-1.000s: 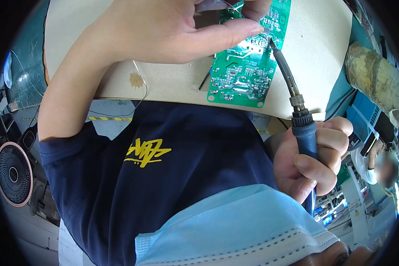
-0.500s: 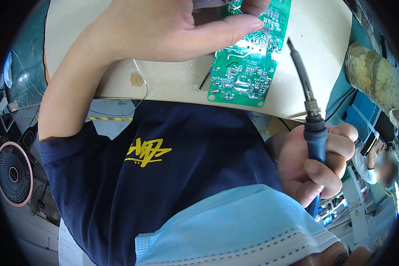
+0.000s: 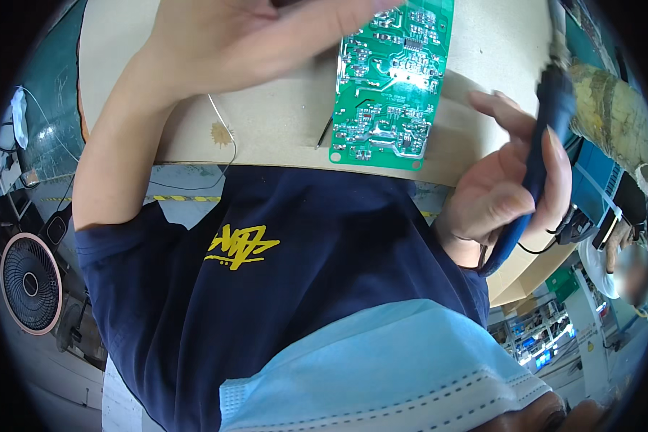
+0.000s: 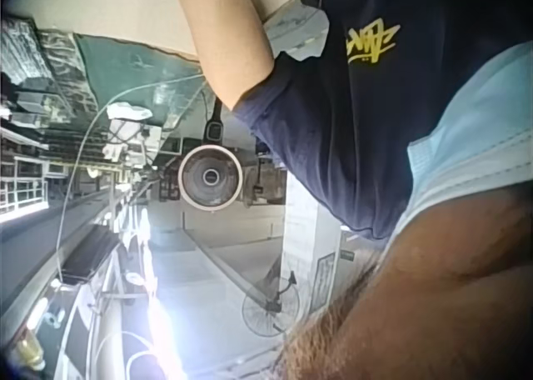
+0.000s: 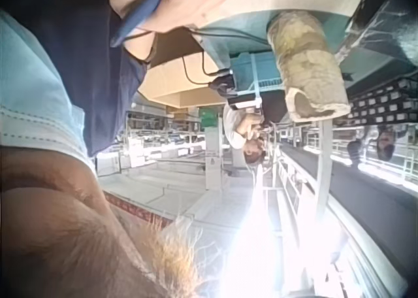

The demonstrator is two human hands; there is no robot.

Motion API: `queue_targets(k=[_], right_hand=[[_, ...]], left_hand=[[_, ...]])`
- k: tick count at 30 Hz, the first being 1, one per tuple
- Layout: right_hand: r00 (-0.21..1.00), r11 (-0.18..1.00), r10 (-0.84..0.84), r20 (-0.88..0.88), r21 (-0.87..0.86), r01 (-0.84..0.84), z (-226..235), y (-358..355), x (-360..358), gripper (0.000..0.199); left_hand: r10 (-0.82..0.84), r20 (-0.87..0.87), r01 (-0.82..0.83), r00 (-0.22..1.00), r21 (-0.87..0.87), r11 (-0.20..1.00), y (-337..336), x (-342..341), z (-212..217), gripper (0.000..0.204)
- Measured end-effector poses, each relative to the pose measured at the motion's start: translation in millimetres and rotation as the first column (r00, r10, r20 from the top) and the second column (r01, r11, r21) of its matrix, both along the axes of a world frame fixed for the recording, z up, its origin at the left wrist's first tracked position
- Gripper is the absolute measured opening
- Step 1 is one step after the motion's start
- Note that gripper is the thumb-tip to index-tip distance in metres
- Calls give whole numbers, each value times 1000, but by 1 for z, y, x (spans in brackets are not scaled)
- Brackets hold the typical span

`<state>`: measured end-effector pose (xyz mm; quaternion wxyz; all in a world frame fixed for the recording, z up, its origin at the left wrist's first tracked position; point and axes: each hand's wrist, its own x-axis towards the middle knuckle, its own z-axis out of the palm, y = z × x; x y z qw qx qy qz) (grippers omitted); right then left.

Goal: Soldering electronic components onto a printed circuit board at a workbench.

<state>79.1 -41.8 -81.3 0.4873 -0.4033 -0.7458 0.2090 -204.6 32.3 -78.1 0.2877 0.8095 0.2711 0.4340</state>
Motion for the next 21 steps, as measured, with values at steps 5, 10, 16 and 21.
queue_targets(k=[5, 10, 16, 21], right_hand=[[988, 1000, 19, 150, -9, -18, 2, 6, -3, 62], [970, 986, 94, 226, 117, -123, 5, 13, -6, 55], [983, 983, 181, 20, 22, -181, 6, 14, 2, 50], [944, 987, 150, -294, -16, -162, 1, 10, 5, 45]], left_hand=[[131, 282, -130, 950, -23, 991, 12, 20, -2, 10], [246, -84, -254, 966, -98, 962, 8, 3, 18, 24], [321, -294, -327, 900, 30, 944, -3, -5, 38, 23], [240, -626, -463, 742, -220, 859, -35, 29, 81, 39]])
